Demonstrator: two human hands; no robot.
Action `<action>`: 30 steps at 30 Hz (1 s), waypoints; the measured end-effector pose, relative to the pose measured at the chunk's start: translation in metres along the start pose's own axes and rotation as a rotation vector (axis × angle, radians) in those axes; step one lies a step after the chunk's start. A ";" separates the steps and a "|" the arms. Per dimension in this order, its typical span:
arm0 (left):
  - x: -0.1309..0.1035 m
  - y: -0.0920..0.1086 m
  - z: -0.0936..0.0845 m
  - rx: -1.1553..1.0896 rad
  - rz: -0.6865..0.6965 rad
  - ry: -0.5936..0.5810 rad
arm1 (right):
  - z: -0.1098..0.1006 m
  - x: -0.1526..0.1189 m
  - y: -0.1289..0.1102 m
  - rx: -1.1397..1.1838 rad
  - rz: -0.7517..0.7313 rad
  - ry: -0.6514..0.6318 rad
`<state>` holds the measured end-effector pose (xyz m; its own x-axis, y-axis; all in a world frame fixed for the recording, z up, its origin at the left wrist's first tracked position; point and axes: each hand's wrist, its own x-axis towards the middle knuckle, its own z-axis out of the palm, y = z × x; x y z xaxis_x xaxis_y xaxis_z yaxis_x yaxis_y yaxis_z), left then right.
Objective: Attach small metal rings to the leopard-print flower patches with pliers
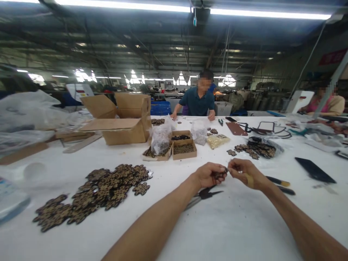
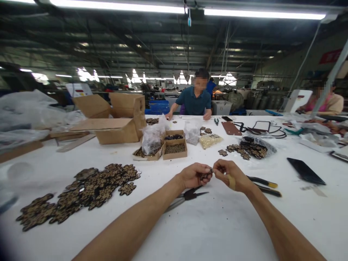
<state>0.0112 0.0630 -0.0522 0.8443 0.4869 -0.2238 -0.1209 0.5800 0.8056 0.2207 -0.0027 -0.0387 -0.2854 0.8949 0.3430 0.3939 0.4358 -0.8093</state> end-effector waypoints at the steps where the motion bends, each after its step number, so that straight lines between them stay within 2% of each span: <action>1: 0.000 0.001 0.000 -0.001 -0.009 -0.010 | -0.001 0.000 -0.001 -0.001 0.005 -0.009; 6: 0.002 0.000 -0.001 -0.004 -0.029 -0.046 | -0.004 -0.003 -0.005 -0.049 -0.038 -0.059; 12: 0.007 -0.003 -0.002 -0.041 -0.054 -0.049 | -0.004 -0.003 -0.004 -0.098 -0.070 -0.019; 24: 0.010 -0.008 -0.005 -0.058 0.045 0.059 | 0.000 -0.001 0.005 0.075 -0.054 -0.021; 30: 0.015 -0.008 -0.009 -0.053 0.073 0.105 | -0.010 0.004 0.017 0.052 -0.010 0.106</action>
<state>0.0198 0.0713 -0.0666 0.7734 0.5930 -0.2240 -0.2101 0.5731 0.7921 0.2353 0.0092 -0.0460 -0.1942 0.8970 0.3972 0.3445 0.4415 -0.8285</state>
